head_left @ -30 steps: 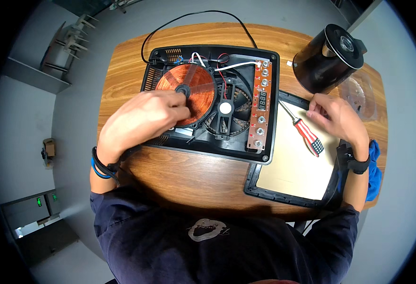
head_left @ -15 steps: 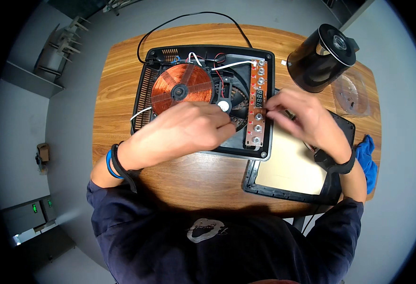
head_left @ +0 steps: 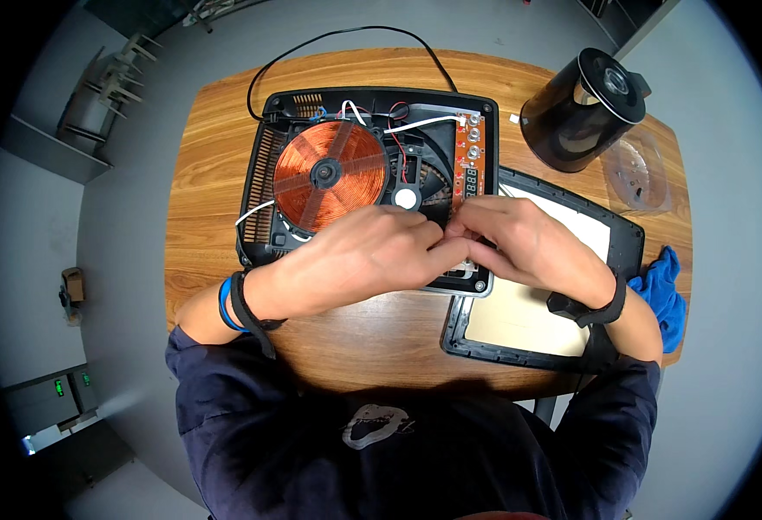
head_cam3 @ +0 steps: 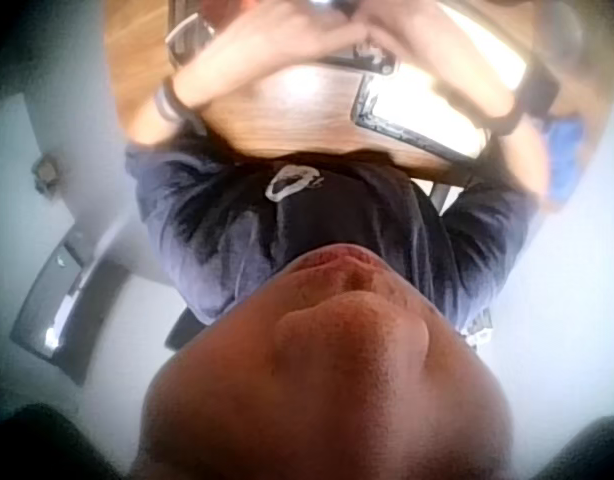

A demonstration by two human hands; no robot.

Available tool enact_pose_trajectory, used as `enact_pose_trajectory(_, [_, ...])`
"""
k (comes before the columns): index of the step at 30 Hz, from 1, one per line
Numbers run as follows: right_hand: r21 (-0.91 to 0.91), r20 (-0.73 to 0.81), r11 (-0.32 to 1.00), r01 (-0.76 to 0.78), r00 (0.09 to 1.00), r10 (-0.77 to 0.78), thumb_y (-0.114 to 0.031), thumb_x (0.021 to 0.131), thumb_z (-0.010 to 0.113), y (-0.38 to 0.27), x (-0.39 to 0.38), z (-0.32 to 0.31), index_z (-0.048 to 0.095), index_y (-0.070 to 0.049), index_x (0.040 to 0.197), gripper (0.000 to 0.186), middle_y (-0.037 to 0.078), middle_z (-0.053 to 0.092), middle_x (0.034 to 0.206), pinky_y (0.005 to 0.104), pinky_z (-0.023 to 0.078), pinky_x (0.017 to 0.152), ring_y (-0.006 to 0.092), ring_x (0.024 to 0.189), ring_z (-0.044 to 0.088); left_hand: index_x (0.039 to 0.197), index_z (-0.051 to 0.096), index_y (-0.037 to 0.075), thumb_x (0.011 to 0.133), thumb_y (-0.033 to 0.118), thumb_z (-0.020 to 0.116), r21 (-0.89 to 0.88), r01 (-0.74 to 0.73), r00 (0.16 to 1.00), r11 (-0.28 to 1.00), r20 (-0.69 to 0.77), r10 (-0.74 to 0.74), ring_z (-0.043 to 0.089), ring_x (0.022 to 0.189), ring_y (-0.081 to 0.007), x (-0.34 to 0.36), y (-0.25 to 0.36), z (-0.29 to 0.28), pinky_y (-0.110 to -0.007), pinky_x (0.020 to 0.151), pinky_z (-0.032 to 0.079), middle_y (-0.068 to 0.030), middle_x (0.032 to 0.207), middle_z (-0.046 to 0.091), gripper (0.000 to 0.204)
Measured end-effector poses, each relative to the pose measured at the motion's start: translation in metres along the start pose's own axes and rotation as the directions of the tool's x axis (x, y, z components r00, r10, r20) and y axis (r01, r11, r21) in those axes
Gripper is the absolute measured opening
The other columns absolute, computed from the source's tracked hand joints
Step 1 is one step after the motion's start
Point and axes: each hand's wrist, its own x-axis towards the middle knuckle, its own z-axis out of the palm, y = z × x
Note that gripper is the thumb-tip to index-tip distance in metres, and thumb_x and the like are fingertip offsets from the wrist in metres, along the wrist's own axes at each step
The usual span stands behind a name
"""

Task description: The person wipes a flat surface with a blue cloth, then uses a screwdriver to loosen and remove screws from a circuit board inside an open electronic device. They detach the board and set it aside, leaving the device partially disassembled.

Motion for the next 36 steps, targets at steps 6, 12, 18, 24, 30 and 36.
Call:
enact_pose_trajectory(6, [-0.184, -0.024, 0.974, -0.131, 0.991, 0.128, -0.013, 0.107, 0.068, 0.0, -0.013, -0.019, 0.063, -0.001, 0.108, 0.014, 0.021, 0.07, 0.093, 0.0536, 0.061, 0.082, 0.0453, 0.086, 0.073, 0.13, 0.072, 0.006, 0.096, 0.012, 0.079, 0.055, 0.077, 0.989, 0.996, 0.123, -0.083, 0.072, 0.129, -0.0371, -0.006, -0.011, -0.011, -0.048, 0.107, 0.062, -0.0132, 0.138, 0.075, 0.036])
enact_pose_trajectory(12, [-0.256, -0.239, 0.833, -0.49, 0.867, 0.436, -0.015, 0.117, 0.056, 0.021, -0.064, -0.057, 0.059, -0.002, 0.112, 0.015, 0.024, 0.067, 0.087, 0.0524, 0.058, 0.08, 0.0451, 0.082, 0.072, 0.164, 0.061, 0.011, 0.1, 0.023, 0.086, 0.182, 0.305, 0.892, 0.935, 0.289, -0.348, 0.046, 0.161, -0.0611, -0.03, -0.018, -0.014, -0.06, 0.131, 0.049, -0.0235, 0.183, 0.042, 0.069])
enact_pose_trajectory(18, [-0.25, -0.479, 0.738, -0.627, 0.742, 0.469, -0.009, 0.119, 0.066, 0.059, -0.109, -0.095, 0.065, 0.002, 0.113, 0.013, 0.009, 0.067, 0.09, 0.0356, 0.055, 0.077, 0.0159, 0.081, 0.064, 0.16, 0.063, 0.01, 0.104, 0.025, 0.082, 0.202, 0.284, 0.884, 0.937, 0.323, -0.338, 0.056, 0.152, -0.0627, -0.036, -0.025, -0.009, -0.057, 0.115, 0.064, -0.0236, 0.18, 0.048, 0.062])
enact_pose_trajectory(24, [-0.21, -0.568, 0.643, -0.737, 0.627, 0.533, -0.001, 0.107, 0.074, 0.11, -0.153, -0.133, 0.067, 0.002, 0.108, 0.008, 0.009, 0.072, 0.09, 0.0352, 0.059, 0.078, 0.0174, 0.081, 0.07, 0.15, 0.068, 0.006, 0.105, 0.022, 0.079, 0.141, 0.267, 0.891, 0.953, 0.341, -0.3, 0.062, 0.148, -0.0552, -0.039, -0.03, -0.014, -0.054, 0.113, 0.066, -0.0185, 0.173, 0.056, 0.049])
enact_pose_trajectory(30, [-0.149, -0.552, 0.592, -0.792, 0.563, 0.615, 0.002, 0.102, 0.071, 0.147, -0.173, -0.142, 0.066, 0.003, 0.107, 0.007, 0.007, 0.07, 0.086, 0.0348, 0.059, 0.078, 0.0154, 0.08, 0.069, 0.146, 0.069, 0.005, 0.104, 0.019, 0.079, 0.165, 0.252, 0.901, 0.954, 0.321, -0.293, 0.064, 0.148, -0.0529, -0.046, -0.026, -0.013, -0.052, 0.115, 0.065, -0.0159, 0.168, 0.06, 0.045])
enact_pose_trajectory(36, [-0.181, -0.565, 0.608, -0.773, 0.588, 0.579, 0.002, 0.103, 0.073, 0.159, -0.183, -0.14, 0.071, 0.004, 0.108, 0.006, 0.01, 0.073, 0.086, 0.0355, 0.059, 0.079, 0.0166, 0.081, 0.071, 0.139, 0.073, 0.004, 0.103, 0.018, 0.08, 0.136, 0.249, 0.898, 0.959, 0.338, -0.281, 0.061, 0.152, -0.0508, -0.048, -0.03, -0.014, -0.052, 0.115, 0.065, -0.0154, 0.168, 0.06, 0.039])
